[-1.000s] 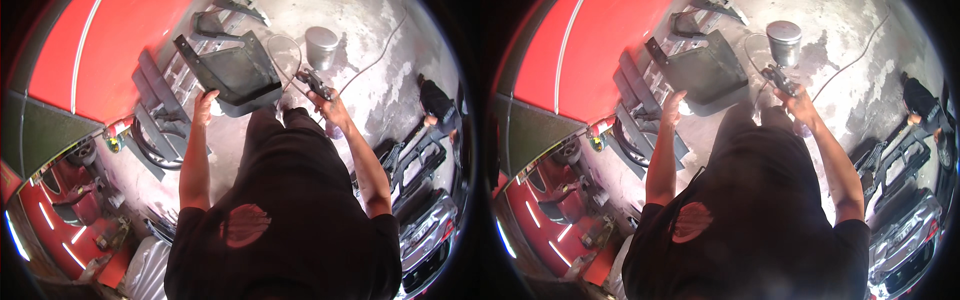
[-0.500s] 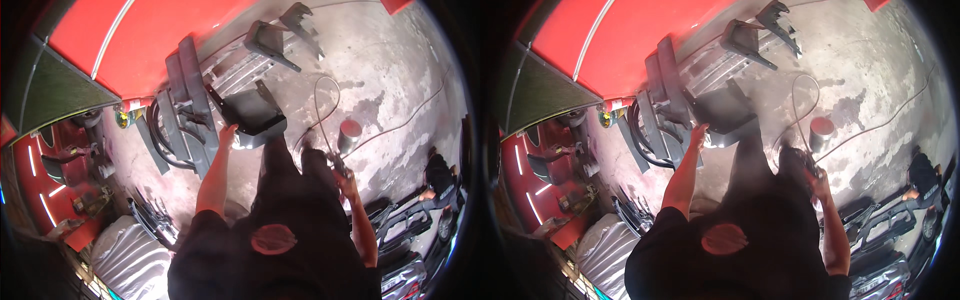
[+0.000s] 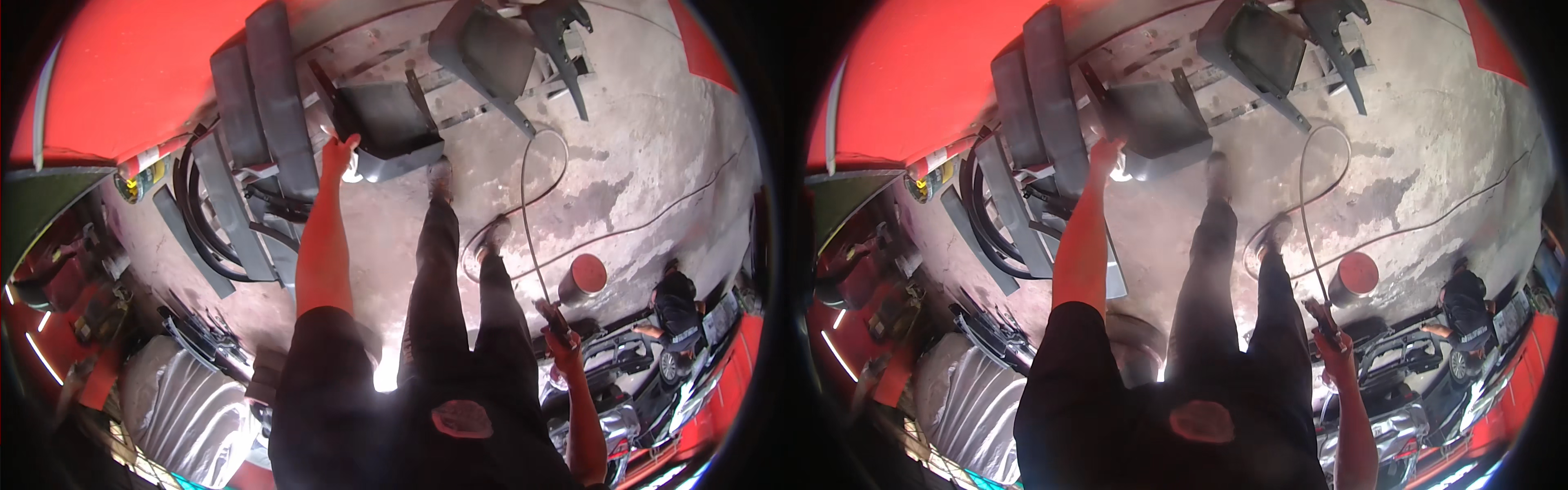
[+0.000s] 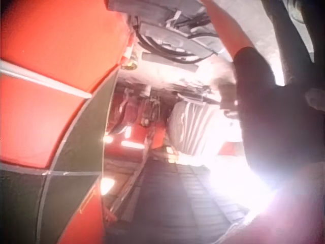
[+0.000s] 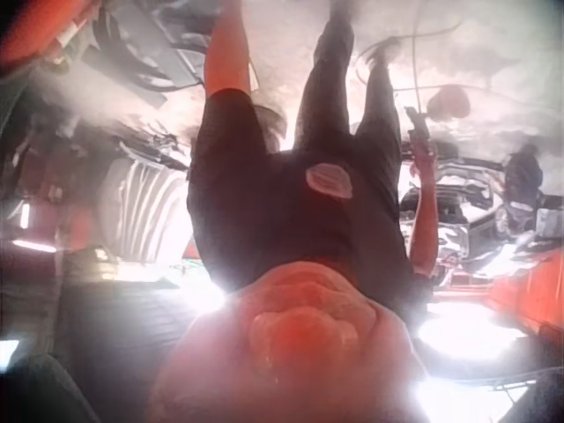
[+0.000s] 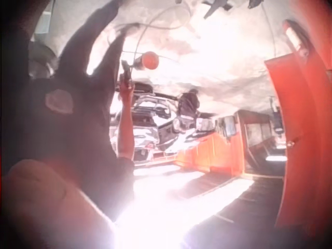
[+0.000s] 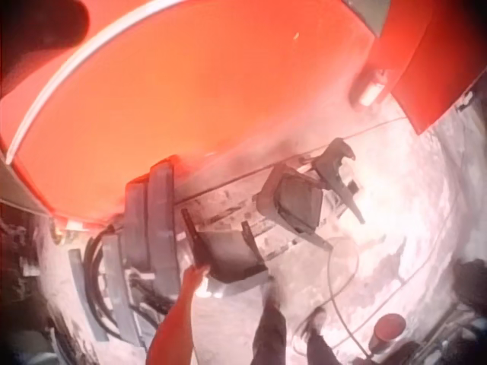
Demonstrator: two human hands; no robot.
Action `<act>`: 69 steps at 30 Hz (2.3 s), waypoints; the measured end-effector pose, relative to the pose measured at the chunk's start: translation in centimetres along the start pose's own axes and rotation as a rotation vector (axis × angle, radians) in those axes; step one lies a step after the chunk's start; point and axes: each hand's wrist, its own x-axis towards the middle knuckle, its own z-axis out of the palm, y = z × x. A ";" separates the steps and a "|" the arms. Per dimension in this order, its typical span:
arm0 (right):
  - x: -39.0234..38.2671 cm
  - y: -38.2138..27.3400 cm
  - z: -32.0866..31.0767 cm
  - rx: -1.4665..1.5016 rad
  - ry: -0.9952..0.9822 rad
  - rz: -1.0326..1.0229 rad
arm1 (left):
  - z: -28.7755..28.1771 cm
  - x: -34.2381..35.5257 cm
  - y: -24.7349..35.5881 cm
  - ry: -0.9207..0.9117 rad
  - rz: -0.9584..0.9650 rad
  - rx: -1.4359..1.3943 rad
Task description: The person wipes a black plastic car part with a white cloth and then sprays it with a paint gun. They repeat this process on multiple parts, wiping and spraying each one individually in a workshop setting.
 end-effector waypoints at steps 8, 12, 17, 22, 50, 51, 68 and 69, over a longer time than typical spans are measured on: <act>3.2 -7.4 4.4 0.031 -0.077 0.030 | -9.4 -1.1 -7.8 0.414 0.173 0.472; 2.8 -7.5 6.2 0.331 0.031 0.094 | -7.2 -11.7 3.8 0.570 -0.139 0.047; 7.2 -12.5 10.0 0.245 0.067 0.001 | 2.9 -26.0 8.8 -0.254 -0.339 -0.430; 11.6 -18.3 10.0 0.334 -0.042 -0.074 | 13.0 -33.4 16.3 -0.740 -0.431 -0.787; 9.5 -6.9 8.6 0.434 0.179 -0.311 | 20.2 5.8 19.5 -0.216 -0.030 -0.540; 8.4 -7.9 7.8 0.495 0.197 -0.253 | 20.1 2.8 20.4 -0.025 0.070 -0.314; -13.2 -3.1 -11.0 0.118 0.297 -0.299 | 13.9 -38.1 22.3 -0.581 1.424 0.564; -14.5 -2.4 -12.2 0.105 0.240 -0.321 | 13.6 -39.6 22.1 -0.602 1.486 0.537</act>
